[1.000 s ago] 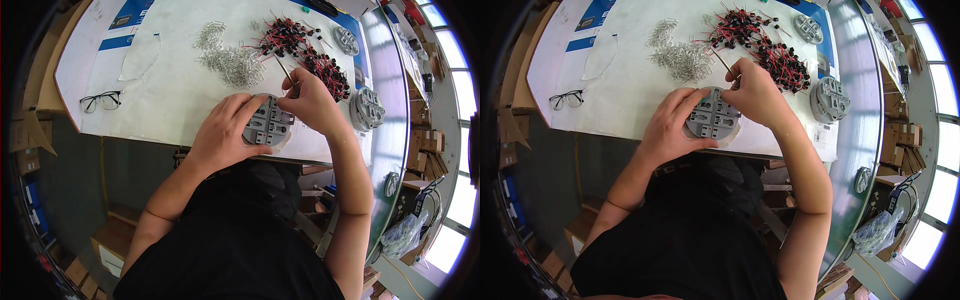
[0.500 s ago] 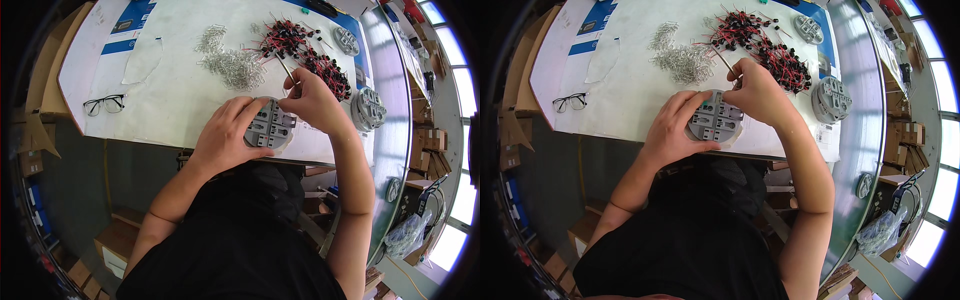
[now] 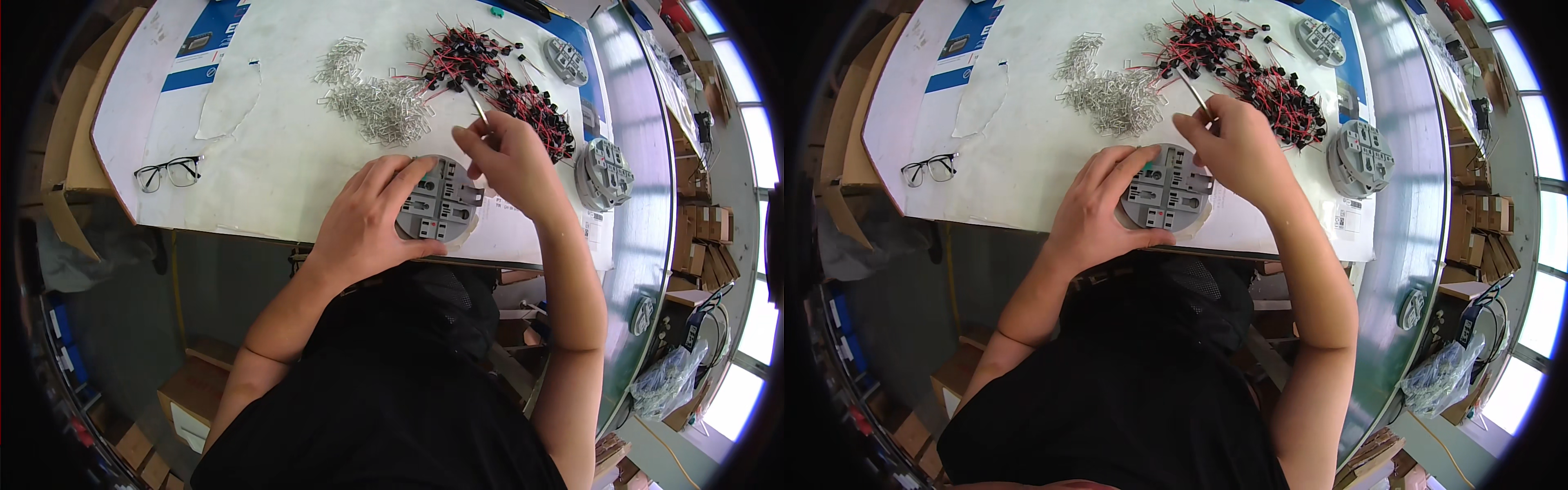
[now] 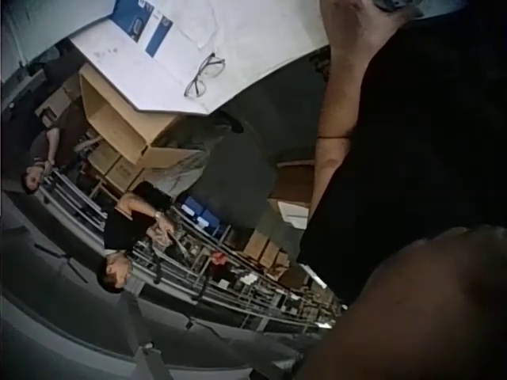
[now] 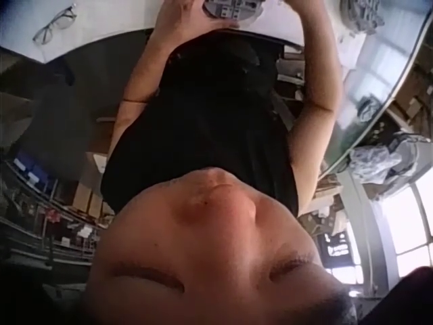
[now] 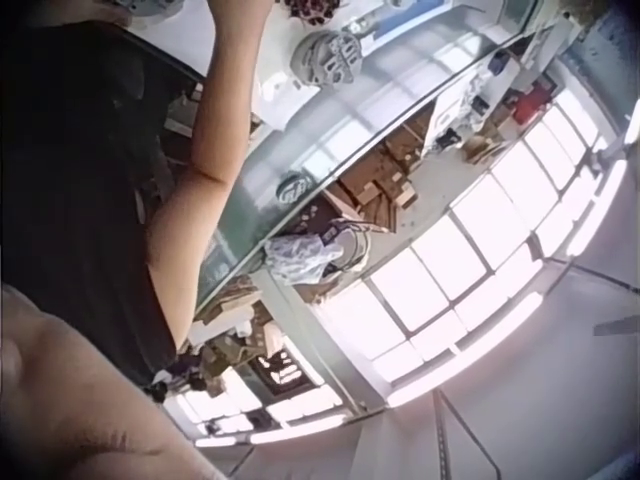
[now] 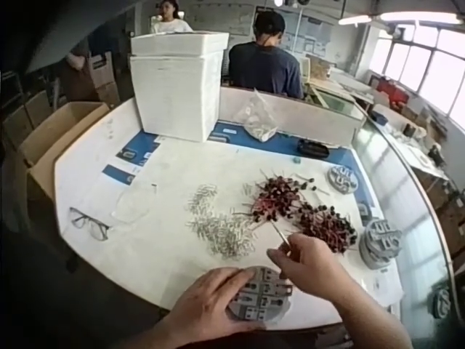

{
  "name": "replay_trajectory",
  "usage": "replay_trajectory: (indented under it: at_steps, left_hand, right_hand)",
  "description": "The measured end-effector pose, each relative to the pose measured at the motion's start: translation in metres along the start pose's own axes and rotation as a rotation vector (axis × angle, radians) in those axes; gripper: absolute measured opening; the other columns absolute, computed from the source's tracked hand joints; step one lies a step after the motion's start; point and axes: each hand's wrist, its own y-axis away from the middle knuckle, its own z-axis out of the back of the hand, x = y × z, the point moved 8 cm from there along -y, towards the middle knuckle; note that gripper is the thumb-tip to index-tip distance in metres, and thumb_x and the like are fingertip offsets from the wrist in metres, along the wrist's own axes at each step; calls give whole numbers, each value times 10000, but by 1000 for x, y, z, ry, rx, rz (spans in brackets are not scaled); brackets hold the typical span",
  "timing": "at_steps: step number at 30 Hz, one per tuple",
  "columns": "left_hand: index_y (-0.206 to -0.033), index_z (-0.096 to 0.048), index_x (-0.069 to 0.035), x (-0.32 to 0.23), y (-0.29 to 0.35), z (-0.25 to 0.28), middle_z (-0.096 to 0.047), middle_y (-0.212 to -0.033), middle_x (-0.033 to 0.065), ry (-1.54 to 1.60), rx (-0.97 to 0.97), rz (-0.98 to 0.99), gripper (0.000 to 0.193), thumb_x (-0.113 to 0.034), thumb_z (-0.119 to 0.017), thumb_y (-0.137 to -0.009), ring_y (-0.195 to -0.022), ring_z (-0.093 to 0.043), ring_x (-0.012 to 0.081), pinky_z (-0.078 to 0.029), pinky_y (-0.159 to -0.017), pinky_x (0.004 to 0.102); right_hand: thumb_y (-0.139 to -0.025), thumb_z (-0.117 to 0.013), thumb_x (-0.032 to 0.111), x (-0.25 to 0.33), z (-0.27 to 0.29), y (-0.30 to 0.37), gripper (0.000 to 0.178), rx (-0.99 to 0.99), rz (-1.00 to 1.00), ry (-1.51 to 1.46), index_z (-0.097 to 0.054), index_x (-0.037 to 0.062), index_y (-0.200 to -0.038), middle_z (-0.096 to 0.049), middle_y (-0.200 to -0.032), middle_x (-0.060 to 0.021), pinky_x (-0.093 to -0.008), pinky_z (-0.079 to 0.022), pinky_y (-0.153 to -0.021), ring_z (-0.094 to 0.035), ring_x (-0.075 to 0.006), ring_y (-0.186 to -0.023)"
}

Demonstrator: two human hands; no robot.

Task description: Manually assembling small components by inserting pins into a circular base at a production workbench.

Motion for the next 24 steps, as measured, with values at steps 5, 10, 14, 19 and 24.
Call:
replay_trajectory:
  at_steps: [5,10,14,19,24]
  left_hand:
    - [-1492,-552,-103,-1,-3,0,-585,-1340,116,3,17,-8,979,-408,-975,-663,-1233,-606,346,-514,-1058,467]
    - [-1501,-547,-104,1,-4,-3,-585,-1348,121,11,19,-14,999,-426,-975,-657,-1232,-609,356,-509,-1062,475]
    - [-1501,-546,-96,0,-3,-1,-579,-1371,131,-8,19,-22,982,-422,-975,-680,-1238,-613,347,-528,-1032,458]
    - [-1458,-579,-68,4,-5,7,-636,-1302,143,202,-74,-27,765,-342,-919,-831,-1160,-667,317,-575,-938,411]
    - [-1361,-662,-12,3,-18,26,-728,-1168,137,115,-185,-64,501,-182,-842,-926,-1047,-713,252,-565,-942,376]
  right_hand:
    - [-971,-802,237,-12,0,2,300,-60,224,43,-669,-22,-899,-692,-740,-52,-291,-458,-584,-595,-87,-660]
    - [-984,-803,258,-23,-8,0,316,-87,240,81,-691,-27,-905,-681,-756,-21,-291,-470,-604,-584,-71,-681]
    - [-994,-797,265,-34,-8,1,316,-65,260,-43,-697,-24,-914,-681,-772,-6,-288,-477,-613,-580,-66,-695]
    - [-1016,-775,284,-49,-11,-7,298,-21,256,-255,-701,3,-947,-674,-776,9,-261,-439,-580,-550,-40,-671]
    - [-1024,-757,302,-57,-5,2,307,-43,199,-479,-715,6,-956,-692,-770,-4,-262,-461,-590,-577,-65,-646]
